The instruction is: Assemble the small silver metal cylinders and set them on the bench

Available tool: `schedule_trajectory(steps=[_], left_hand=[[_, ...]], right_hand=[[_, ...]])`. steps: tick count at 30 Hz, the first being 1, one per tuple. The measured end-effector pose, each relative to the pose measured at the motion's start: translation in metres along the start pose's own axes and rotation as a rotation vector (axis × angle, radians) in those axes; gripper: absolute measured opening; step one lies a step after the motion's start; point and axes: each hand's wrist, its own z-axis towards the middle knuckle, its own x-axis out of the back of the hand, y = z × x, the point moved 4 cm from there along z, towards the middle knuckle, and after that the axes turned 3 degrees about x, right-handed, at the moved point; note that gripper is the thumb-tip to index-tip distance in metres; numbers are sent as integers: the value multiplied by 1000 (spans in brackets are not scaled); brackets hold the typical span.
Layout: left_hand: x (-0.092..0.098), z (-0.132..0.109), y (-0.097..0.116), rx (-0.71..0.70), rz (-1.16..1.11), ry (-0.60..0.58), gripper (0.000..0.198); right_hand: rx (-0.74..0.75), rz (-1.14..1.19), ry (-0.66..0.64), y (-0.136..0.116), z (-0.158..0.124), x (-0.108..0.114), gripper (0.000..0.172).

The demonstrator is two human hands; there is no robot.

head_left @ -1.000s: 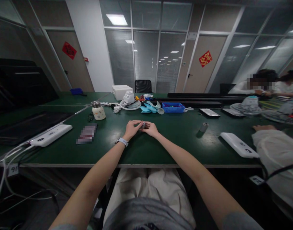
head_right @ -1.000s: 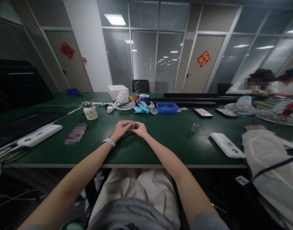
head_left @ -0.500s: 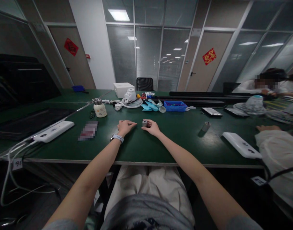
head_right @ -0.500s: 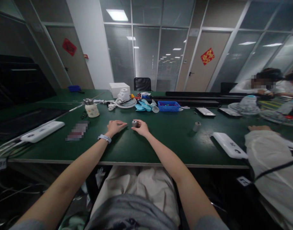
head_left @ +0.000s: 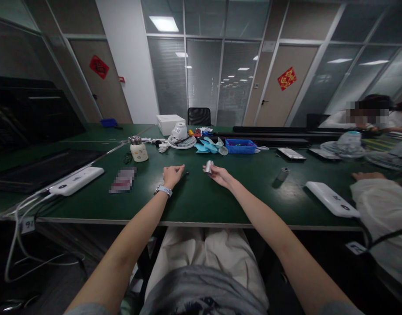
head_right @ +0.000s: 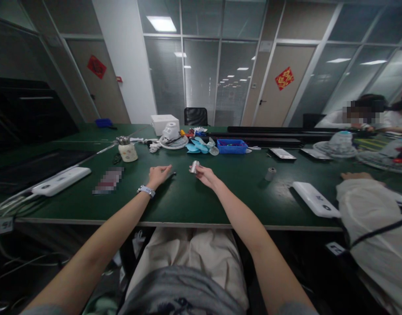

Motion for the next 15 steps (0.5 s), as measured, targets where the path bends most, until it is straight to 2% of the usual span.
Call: schedule_trajectory(steps=[2, 6, 9, 15], left_hand=[[0, 0, -1, 5, -7, 16, 53], [0, 1, -3, -3, -36, 20, 54], [-1, 2, -4, -20, -53, 30, 53], [-3, 3, -5, -45, -40, 74, 48]], right_hand=[[-67, 115, -20, -5, -6, 2, 21], [-103, 250, -3, -10, -12, 3, 28], [-122, 233, -4, -10, -11, 2, 31], [-175, 137, -27, -9, -14, 3, 23]])
